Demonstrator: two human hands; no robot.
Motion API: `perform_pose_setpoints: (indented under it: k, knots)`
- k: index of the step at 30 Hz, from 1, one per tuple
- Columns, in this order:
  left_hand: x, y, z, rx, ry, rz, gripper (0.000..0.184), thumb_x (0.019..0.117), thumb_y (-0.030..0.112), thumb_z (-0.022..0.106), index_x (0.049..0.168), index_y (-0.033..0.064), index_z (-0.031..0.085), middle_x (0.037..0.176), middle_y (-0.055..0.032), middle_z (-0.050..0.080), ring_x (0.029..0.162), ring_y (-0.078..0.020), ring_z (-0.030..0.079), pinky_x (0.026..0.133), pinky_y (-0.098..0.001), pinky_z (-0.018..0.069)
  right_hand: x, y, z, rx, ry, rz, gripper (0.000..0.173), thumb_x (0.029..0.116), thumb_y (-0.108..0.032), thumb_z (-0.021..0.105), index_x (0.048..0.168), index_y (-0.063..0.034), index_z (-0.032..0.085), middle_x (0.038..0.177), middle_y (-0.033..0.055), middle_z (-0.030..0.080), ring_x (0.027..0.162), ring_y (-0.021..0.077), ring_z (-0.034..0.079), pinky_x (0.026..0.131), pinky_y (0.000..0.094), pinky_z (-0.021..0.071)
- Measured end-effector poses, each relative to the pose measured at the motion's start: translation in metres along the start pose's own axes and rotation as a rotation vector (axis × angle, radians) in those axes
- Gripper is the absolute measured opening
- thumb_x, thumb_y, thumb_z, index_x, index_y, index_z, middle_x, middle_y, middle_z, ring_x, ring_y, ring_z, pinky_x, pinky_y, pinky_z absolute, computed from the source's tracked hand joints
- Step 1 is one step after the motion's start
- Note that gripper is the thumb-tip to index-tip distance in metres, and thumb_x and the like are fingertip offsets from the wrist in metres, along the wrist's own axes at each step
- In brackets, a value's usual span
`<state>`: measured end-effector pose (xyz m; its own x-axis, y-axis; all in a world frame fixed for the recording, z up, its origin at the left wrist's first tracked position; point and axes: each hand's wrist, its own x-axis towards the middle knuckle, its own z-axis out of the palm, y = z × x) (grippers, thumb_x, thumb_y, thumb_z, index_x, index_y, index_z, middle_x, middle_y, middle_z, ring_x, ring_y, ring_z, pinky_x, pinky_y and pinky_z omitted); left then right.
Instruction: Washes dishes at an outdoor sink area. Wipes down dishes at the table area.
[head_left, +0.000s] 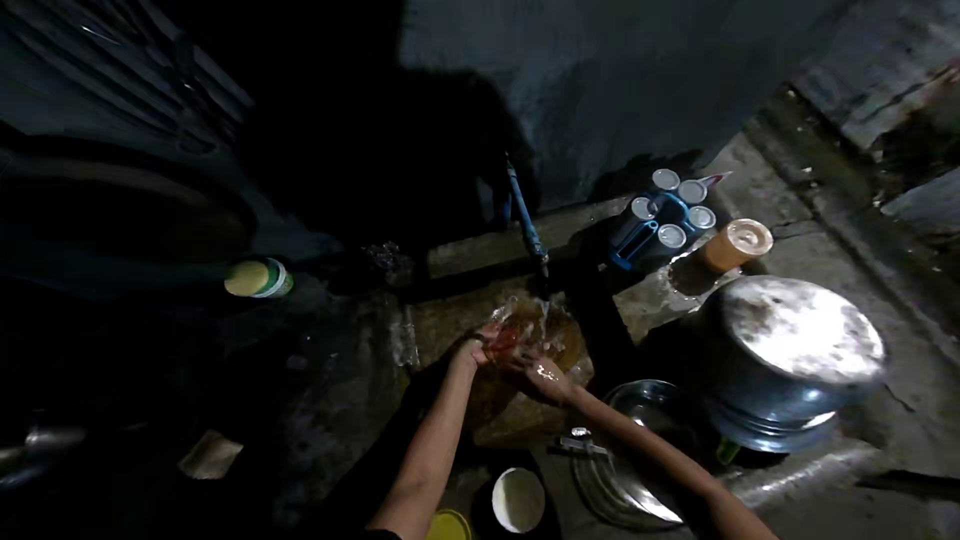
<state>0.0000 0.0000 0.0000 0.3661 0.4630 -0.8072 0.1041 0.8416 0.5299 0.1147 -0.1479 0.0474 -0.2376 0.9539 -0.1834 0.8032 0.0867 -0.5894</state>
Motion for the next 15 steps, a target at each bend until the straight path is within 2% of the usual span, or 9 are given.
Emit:
perform_pose_setpoints:
  k: [2,4,5,7,9,10,12,13,15]
  knots:
    - [-0.002,-0.008,-0.002,0.097,0.061,0.081,0.038,0.1066,0.015,0.048,0.143,0.0072,0.045,0.122,-0.0144,0.058,0.099,-0.0214,0.060,0.081,-0.0389,0.0535,-0.002,0.046,0.017,0.086,0.032,-0.015,0.050,0.1018,-0.044,0.056,0.142,-0.0148,0.060,0.154,0.0121,0.048,0.146,0.0354,0.037,0.121,0.0611,0.0191]
    - [-0.012,-0.018,0.005,0.255,0.168,0.186,0.043,0.1087,0.020,0.046,0.146,-0.0006,0.044,0.140,-0.0228,0.053,0.121,-0.0291,0.055,0.099,-0.0451,0.0477,0.003,0.089,0.022,0.036,0.095,0.133,0.062,0.1059,-0.049,0.039,0.158,-0.0149,0.039,0.167,0.0135,0.024,0.155,0.0376,0.015,0.123,0.0635,0.0057]
    - [-0.019,-0.019,0.013,0.339,0.208,0.216,0.041,0.1088,0.018,0.045,0.142,-0.0060,0.047,0.139,-0.0267,0.053,0.123,-0.0324,0.054,0.102,-0.0469,0.0449,0.013,0.103,0.019,0.052,0.170,0.247,0.060,0.1069,-0.038,0.042,0.158,-0.0081,0.035,0.167,0.0199,0.019,0.155,0.0415,0.010,0.124,0.0618,0.0040]
    - [-0.024,-0.029,0.025,0.441,0.228,0.267,0.036,0.1074,0.019,0.048,0.130,-0.0085,0.055,0.122,-0.0255,0.060,0.107,-0.0285,0.060,0.093,-0.0424,0.0502,0.040,0.103,0.022,0.120,0.309,0.468,0.066,0.1038,-0.025,0.050,0.160,-0.0026,0.025,0.169,0.0206,0.010,0.156,0.0386,0.003,0.126,0.0542,0.0058]
    - [-0.021,-0.031,0.029,0.520,0.234,0.301,0.041,0.1076,0.029,0.049,0.125,-0.0055,0.060,0.116,-0.0226,0.063,0.103,-0.0262,0.061,0.091,-0.0412,0.0511,0.065,0.077,0.034,0.271,0.382,0.484,0.063,0.1040,-0.024,0.049,0.160,-0.0054,0.029,0.168,0.0193,0.015,0.156,0.0348,0.013,0.126,0.0493,0.0167]
    - [-0.022,-0.029,0.029,0.538,0.255,0.289,0.045,0.1082,0.034,0.047,0.128,-0.0046,0.060,0.121,-0.0240,0.063,0.108,-0.0288,0.061,0.095,-0.0443,0.0487,0.069,0.059,0.039,0.273,0.323,0.423,0.058,0.1058,-0.025,0.045,0.158,-0.0043,0.033,0.167,0.0180,0.021,0.155,0.0333,0.017,0.126,0.0485,0.0174]
    - [-0.018,-0.027,0.021,0.490,0.325,0.265,0.050,0.1101,0.037,0.039,0.135,-0.0044,0.054,0.125,-0.0257,0.059,0.109,-0.0311,0.058,0.094,-0.0467,0.0473,0.059,0.045,0.048,0.211,0.220,0.231,0.049,0.1069,-0.024,0.042,0.153,-0.0066,0.046,0.165,0.0130,0.031,0.155,0.0298,0.021,0.127,0.0476,0.0135]
    - [-0.017,-0.025,0.014,0.421,0.337,0.275,0.050,0.1107,0.034,0.037,0.138,-0.0057,0.051,0.131,-0.0268,0.057,0.117,-0.0320,0.057,0.100,-0.0467,0.0459,0.052,0.051,0.052,0.162,0.231,0.166,0.048,0.1066,-0.028,0.043,0.151,-0.0118,0.050,0.164,0.0099,0.033,0.155,0.0291,0.021,0.127,0.0497,0.0113]
    - [-0.019,-0.022,0.004,0.345,0.345,0.304,0.050,0.1113,0.031,0.035,0.139,-0.0086,0.049,0.136,-0.0291,0.053,0.123,-0.0336,0.054,0.105,-0.0477,0.0433,0.043,0.074,0.049,0.066,0.325,0.262,0.049,0.1058,-0.036,0.043,0.152,-0.0207,0.050,0.165,0.0114,0.031,0.155,0.0362,0.017,0.124,0.0615,0.0062]
